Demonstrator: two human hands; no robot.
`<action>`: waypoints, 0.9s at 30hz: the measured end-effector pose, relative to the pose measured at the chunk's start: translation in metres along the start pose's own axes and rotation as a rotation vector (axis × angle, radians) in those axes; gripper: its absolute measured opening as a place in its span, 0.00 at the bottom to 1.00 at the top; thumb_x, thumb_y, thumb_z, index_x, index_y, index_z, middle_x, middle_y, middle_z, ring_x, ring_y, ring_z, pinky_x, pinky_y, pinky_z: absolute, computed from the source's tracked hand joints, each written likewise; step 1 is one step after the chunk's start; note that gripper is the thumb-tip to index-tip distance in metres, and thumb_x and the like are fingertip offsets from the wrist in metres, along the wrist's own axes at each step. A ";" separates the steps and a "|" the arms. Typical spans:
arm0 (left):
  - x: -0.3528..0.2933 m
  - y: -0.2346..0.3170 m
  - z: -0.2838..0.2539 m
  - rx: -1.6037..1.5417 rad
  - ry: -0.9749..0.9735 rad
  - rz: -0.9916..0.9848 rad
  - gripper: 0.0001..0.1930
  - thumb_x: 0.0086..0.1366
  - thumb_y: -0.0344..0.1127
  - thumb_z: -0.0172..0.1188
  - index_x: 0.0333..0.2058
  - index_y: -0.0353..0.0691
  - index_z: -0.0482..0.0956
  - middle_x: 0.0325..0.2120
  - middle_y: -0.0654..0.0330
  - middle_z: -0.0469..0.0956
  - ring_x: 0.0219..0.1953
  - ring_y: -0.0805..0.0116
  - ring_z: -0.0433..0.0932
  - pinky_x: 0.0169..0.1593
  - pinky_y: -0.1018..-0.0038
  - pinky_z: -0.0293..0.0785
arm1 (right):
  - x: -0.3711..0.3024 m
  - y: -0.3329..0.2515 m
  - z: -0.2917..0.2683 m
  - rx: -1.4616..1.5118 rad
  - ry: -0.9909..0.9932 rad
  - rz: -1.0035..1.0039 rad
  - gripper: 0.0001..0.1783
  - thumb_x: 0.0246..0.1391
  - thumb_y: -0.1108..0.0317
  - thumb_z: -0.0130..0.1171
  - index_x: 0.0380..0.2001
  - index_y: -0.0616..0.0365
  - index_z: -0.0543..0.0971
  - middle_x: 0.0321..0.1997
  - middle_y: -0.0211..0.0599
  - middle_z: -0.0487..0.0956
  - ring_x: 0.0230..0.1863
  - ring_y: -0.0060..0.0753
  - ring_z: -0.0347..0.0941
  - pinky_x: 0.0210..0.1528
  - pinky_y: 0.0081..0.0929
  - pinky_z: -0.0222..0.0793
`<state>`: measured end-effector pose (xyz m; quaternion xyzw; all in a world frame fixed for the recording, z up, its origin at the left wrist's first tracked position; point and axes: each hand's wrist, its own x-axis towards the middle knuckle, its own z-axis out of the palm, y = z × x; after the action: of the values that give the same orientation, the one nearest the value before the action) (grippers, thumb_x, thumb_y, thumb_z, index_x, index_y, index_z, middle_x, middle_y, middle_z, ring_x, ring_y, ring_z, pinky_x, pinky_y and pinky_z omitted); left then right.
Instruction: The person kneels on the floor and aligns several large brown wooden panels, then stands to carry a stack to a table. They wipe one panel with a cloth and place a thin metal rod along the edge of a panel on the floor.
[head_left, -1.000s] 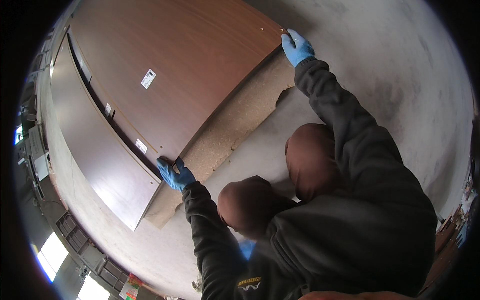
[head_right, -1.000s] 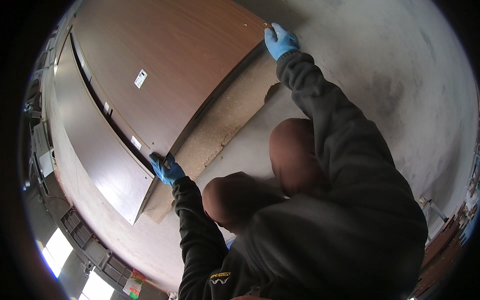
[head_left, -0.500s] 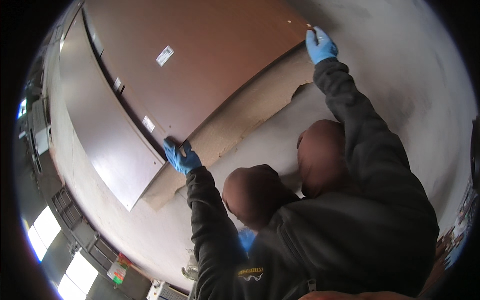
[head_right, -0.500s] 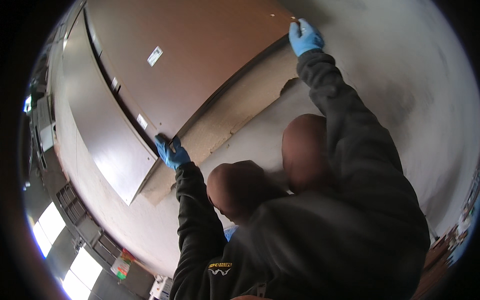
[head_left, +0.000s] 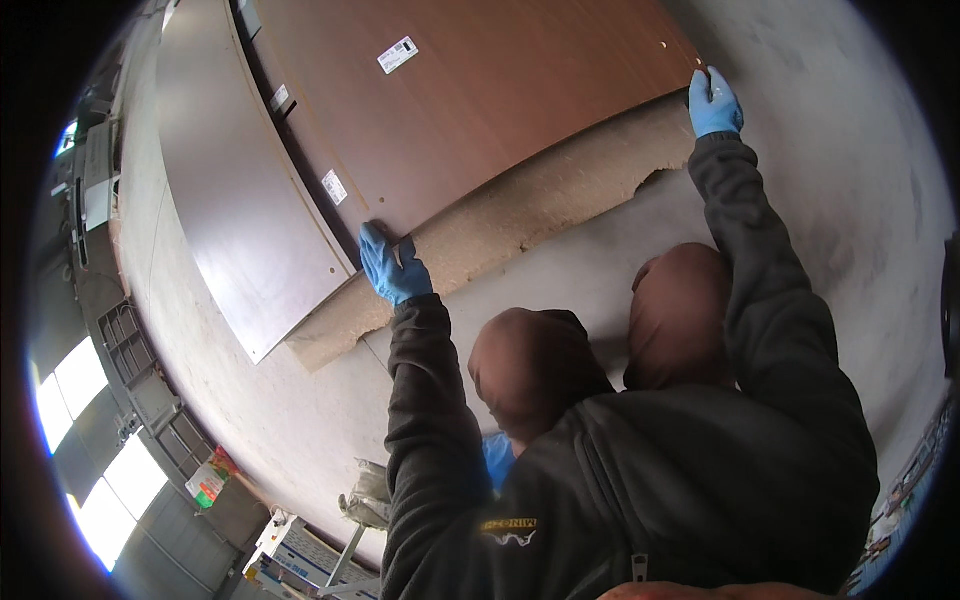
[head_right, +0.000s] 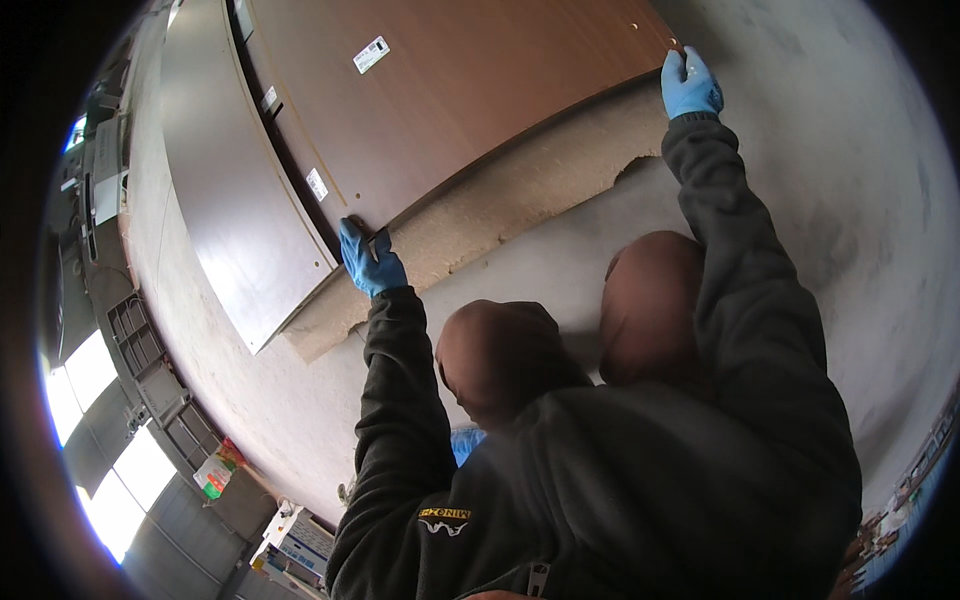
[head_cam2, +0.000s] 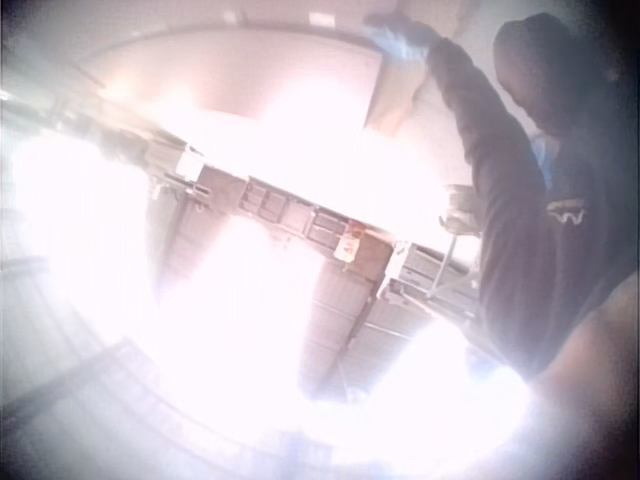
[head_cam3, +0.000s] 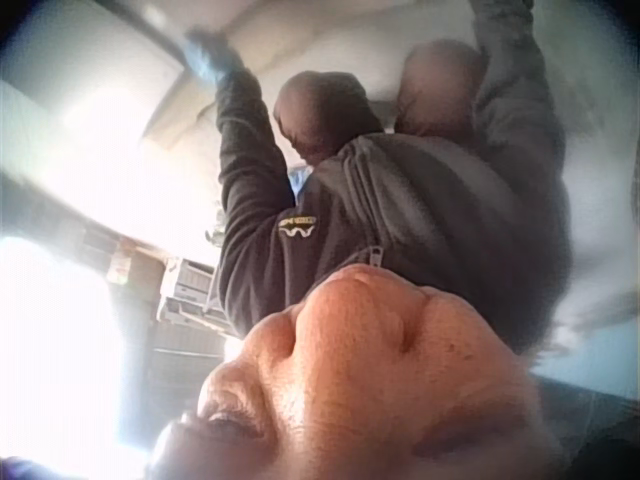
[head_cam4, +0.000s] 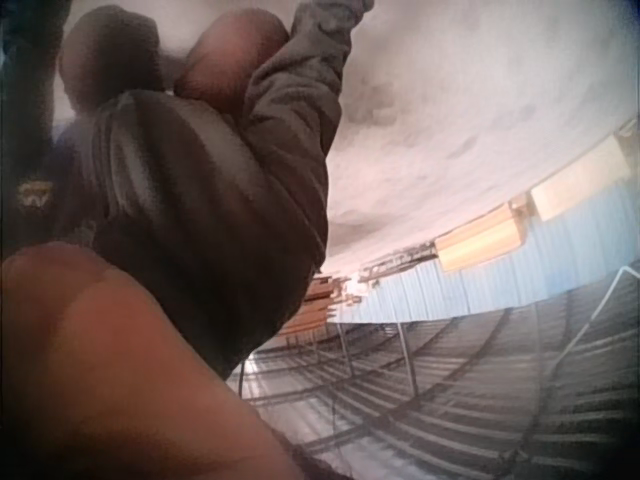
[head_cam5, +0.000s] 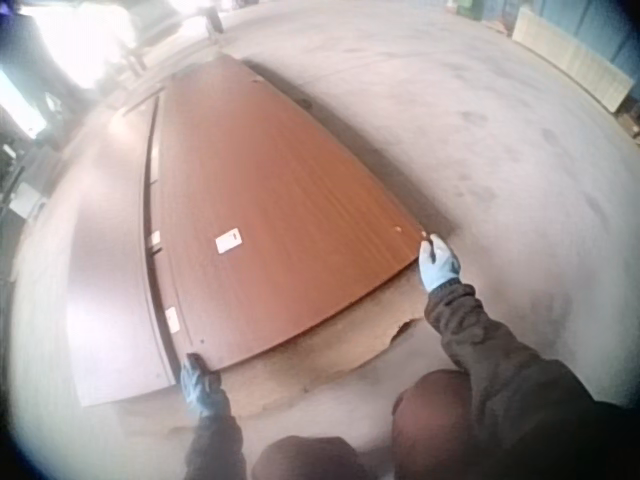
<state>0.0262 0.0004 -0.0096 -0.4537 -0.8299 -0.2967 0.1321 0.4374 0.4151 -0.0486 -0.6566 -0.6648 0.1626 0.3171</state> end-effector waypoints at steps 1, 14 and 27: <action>0.000 0.000 -0.001 0.037 -0.008 0.002 0.36 0.62 0.30 0.71 0.68 0.31 0.71 0.63 0.44 0.76 0.63 0.45 0.77 0.67 0.59 0.72 | 0.000 0.000 0.000 -0.002 0.002 0.003 0.31 0.66 0.45 0.58 0.58 0.59 0.82 0.54 0.55 0.85 0.57 0.55 0.81 0.60 0.42 0.76; 0.000 0.006 -0.004 0.128 -0.072 -0.059 0.38 0.60 0.32 0.72 0.69 0.33 0.70 0.67 0.48 0.73 0.68 0.46 0.72 0.71 0.57 0.67 | 0.002 0.008 0.007 0.017 0.042 0.034 0.29 0.64 0.45 0.60 0.56 0.58 0.83 0.52 0.53 0.86 0.54 0.54 0.83 0.57 0.43 0.77; 0.001 0.005 -0.002 0.050 -0.036 -0.004 0.34 0.64 0.31 0.69 0.68 0.32 0.71 0.65 0.46 0.75 0.66 0.45 0.74 0.69 0.57 0.69 | -0.003 -0.001 0.002 0.049 0.058 0.072 0.26 0.63 0.49 0.62 0.54 0.58 0.84 0.48 0.52 0.87 0.51 0.55 0.84 0.54 0.43 0.79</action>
<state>0.0293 0.0014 -0.0057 -0.4540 -0.8401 -0.2680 0.1278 0.4347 0.4124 -0.0503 -0.6767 -0.6268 0.1710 0.3464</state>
